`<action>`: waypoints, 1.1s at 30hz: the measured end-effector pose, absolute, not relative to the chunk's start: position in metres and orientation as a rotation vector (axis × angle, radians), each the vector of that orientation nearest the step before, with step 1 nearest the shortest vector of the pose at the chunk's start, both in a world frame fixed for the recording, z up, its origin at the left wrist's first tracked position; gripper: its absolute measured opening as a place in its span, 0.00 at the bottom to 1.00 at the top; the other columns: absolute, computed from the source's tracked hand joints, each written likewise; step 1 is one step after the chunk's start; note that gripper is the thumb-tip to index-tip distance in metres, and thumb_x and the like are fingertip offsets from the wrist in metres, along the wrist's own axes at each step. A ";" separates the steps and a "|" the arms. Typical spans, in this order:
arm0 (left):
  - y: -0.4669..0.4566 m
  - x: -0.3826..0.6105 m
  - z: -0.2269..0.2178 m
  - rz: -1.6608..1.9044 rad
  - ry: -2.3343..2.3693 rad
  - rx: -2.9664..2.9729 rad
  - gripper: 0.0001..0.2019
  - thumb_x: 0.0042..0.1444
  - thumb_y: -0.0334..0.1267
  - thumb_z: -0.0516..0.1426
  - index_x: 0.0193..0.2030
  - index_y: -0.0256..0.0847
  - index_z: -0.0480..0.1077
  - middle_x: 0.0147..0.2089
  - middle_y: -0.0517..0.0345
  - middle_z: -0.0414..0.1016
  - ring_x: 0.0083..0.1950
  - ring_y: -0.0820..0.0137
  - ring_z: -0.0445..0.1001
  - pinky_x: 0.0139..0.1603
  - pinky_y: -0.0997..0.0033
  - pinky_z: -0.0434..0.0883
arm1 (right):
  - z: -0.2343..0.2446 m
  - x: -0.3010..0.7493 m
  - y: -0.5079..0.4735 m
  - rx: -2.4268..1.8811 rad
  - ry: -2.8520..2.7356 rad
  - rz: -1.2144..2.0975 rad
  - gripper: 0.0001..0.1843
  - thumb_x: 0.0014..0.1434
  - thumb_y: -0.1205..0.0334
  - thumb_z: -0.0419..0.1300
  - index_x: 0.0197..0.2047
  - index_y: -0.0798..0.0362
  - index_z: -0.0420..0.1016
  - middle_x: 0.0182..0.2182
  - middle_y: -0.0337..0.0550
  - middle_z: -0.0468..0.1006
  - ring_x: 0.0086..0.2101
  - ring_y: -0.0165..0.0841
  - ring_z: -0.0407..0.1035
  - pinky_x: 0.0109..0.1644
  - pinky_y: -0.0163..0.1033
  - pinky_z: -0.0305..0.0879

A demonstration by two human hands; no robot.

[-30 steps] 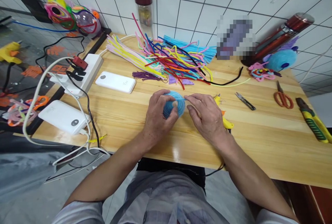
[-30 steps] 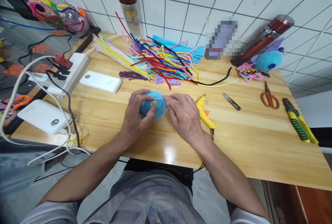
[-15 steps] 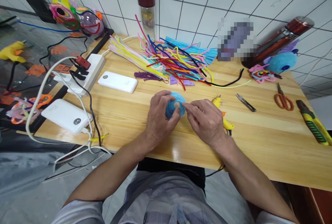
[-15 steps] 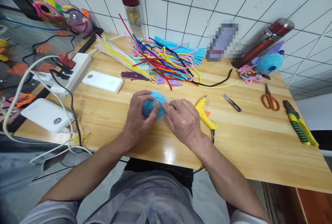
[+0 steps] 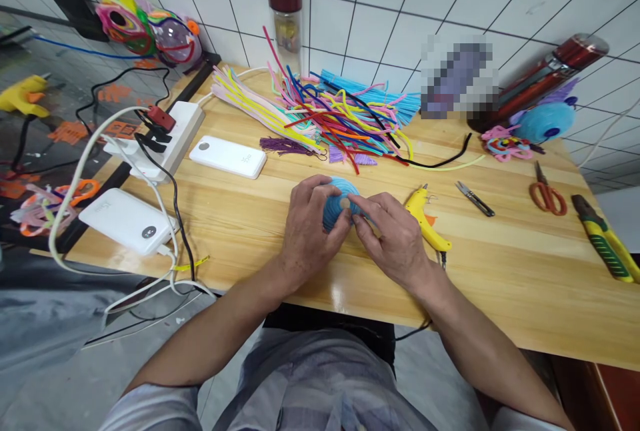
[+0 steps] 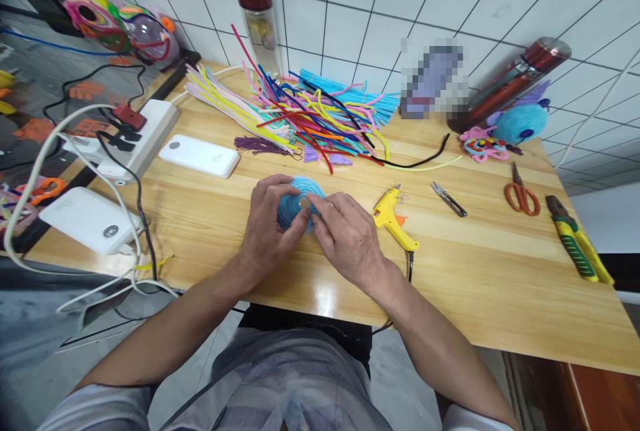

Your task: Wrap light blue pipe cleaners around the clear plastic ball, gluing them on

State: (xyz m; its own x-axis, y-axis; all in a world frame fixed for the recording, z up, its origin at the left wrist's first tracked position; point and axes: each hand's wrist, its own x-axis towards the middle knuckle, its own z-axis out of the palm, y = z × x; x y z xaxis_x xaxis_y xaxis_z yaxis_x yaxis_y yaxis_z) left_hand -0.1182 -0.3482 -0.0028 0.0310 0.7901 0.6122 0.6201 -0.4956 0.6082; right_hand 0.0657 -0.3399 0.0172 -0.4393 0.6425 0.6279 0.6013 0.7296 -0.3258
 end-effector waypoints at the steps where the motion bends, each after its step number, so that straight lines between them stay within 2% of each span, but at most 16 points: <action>1: -0.349 -0.118 -0.003 1.449 1.481 2.125 0.11 0.68 0.36 0.60 0.55 0.45 0.66 0.59 0.46 0.73 0.63 0.57 0.73 0.67 0.51 0.73 | 0.017 0.065 -0.340 -0.935 -2.153 0.082 0.20 0.72 0.70 0.58 0.64 0.49 0.78 0.39 0.47 0.82 0.40 0.39 0.78 0.42 0.45 0.79; 7: -0.352 -0.118 -0.003 1.417 1.487 2.124 0.12 0.68 0.36 0.60 0.55 0.45 0.66 0.59 0.46 0.72 0.64 0.57 0.72 0.67 0.50 0.71 | 0.016 0.065 -0.338 -0.923 -2.119 0.110 0.19 0.72 0.71 0.58 0.61 0.48 0.80 0.39 0.46 0.84 0.40 0.38 0.79 0.43 0.45 0.80; 13: -0.352 -0.120 0.000 1.402 1.465 2.140 0.11 0.68 0.33 0.57 0.55 0.44 0.67 0.59 0.47 0.72 0.63 0.57 0.71 0.66 0.51 0.71 | 0.016 0.065 -0.338 -0.910 -2.108 0.092 0.18 0.72 0.72 0.60 0.59 0.49 0.82 0.39 0.47 0.85 0.40 0.38 0.80 0.43 0.44 0.80; 20: -0.351 -0.122 0.002 1.418 1.502 2.115 0.11 0.64 0.35 0.62 0.51 0.45 0.67 0.53 0.49 0.71 0.58 0.57 0.71 0.61 0.51 0.72 | 0.015 0.068 -0.337 -0.914 -2.100 0.134 0.18 0.72 0.73 0.60 0.58 0.49 0.83 0.39 0.47 0.84 0.40 0.37 0.80 0.43 0.44 0.80; 26: -0.350 -0.121 0.000 1.448 1.382 2.094 0.13 0.64 0.32 0.61 0.51 0.45 0.63 0.60 0.47 0.70 0.64 0.58 0.71 0.65 0.52 0.72 | 0.015 0.069 -0.337 -0.908 -2.095 0.161 0.16 0.72 0.71 0.61 0.58 0.49 0.83 0.39 0.46 0.84 0.40 0.37 0.80 0.42 0.43 0.80; 30: -0.349 -0.119 0.000 1.440 1.423 2.131 0.14 0.63 0.34 0.62 0.52 0.45 0.63 0.54 0.50 0.72 0.58 0.58 0.72 0.62 0.52 0.72 | 0.014 0.071 -0.337 -0.917 -2.102 0.185 0.19 0.71 0.72 0.59 0.59 0.47 0.83 0.40 0.46 0.84 0.40 0.37 0.80 0.43 0.43 0.80; 33: -0.350 -0.119 0.001 1.390 1.499 2.152 0.15 0.64 0.38 0.61 0.54 0.46 0.64 0.53 0.51 0.72 0.58 0.57 0.71 0.61 0.50 0.71 | 0.013 0.072 -0.336 -0.915 -2.103 0.203 0.21 0.71 0.73 0.59 0.60 0.46 0.84 0.40 0.46 0.84 0.41 0.37 0.80 0.45 0.45 0.80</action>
State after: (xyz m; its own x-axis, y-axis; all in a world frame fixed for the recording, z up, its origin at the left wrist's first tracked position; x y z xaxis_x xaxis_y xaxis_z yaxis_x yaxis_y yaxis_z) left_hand -0.1189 -0.3503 0.0006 0.0583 0.8078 0.5866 0.6462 -0.4784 0.5946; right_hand 0.0722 -0.3362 0.0130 -0.4044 0.6709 0.6216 0.5396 0.7237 -0.4301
